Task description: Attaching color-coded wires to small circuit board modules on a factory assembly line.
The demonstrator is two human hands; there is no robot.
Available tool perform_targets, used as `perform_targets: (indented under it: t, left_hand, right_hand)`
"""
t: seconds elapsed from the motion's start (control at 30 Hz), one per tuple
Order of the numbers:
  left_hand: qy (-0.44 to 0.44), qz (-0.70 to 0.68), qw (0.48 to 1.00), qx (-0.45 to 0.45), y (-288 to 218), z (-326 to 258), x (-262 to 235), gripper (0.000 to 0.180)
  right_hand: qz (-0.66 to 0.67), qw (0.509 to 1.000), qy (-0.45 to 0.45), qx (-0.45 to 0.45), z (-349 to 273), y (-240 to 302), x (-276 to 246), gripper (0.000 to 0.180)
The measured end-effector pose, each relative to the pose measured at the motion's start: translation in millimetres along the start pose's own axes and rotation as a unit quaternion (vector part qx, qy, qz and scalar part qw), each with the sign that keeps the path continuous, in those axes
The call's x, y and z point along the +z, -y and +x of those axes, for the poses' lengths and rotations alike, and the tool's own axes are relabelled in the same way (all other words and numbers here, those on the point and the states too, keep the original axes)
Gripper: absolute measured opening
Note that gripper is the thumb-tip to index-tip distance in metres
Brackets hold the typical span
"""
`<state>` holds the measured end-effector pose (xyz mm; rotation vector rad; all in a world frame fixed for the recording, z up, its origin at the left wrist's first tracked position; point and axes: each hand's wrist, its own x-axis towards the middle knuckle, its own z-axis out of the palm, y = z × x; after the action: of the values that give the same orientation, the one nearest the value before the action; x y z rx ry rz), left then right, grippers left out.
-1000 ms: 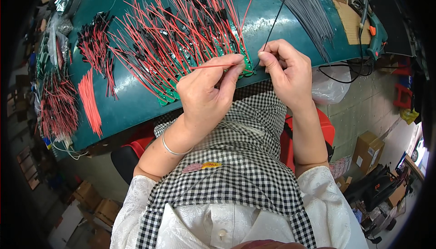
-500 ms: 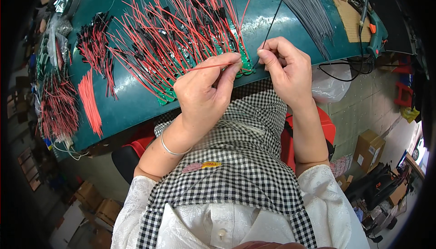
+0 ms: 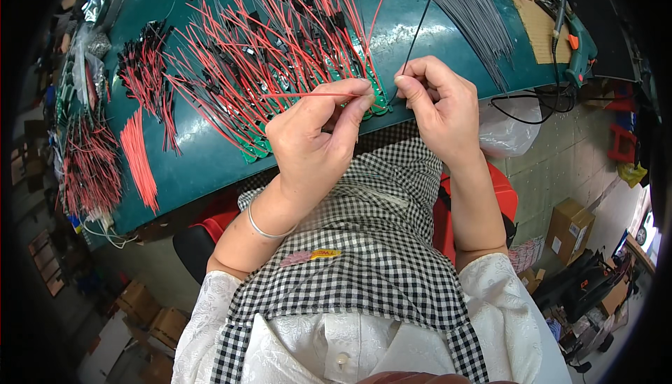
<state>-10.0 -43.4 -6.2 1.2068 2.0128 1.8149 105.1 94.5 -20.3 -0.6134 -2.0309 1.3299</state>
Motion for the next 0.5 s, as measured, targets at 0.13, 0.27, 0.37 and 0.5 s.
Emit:
perform_targets:
  t: [0.13, 0.27, 0.37, 0.5]
  left_hand:
    - [-0.003, -0.008, 1.0, -0.002, 0.0, 0.0, 1.3, 0.009]
    - [0.003, 0.009, 1.0, 0.0, 0.8, -0.3, 0.5, 0.009]
    - [0.006, 0.019, 1.0, 0.005, 2.2, -0.4, 1.1, 0.009]
    - [0.028, 0.032, 0.999, 0.029, 2.8, -0.2, -1.0, 0.008]
  right_hand:
    - [-0.001, 1.0, 0.003, -0.001, -0.3, -0.8, 0.1, 0.009]
    - [-0.002, 1.0, 0.003, -0.002, -1.0, -2.2, 0.8, 0.009]
    - [-0.004, 1.0, 0.003, 0.0, -1.2, -2.8, 0.6, 0.009]
    - [-0.003, 1.0, 0.005, 0.001, -1.3, -2.9, 0.9, 0.009]
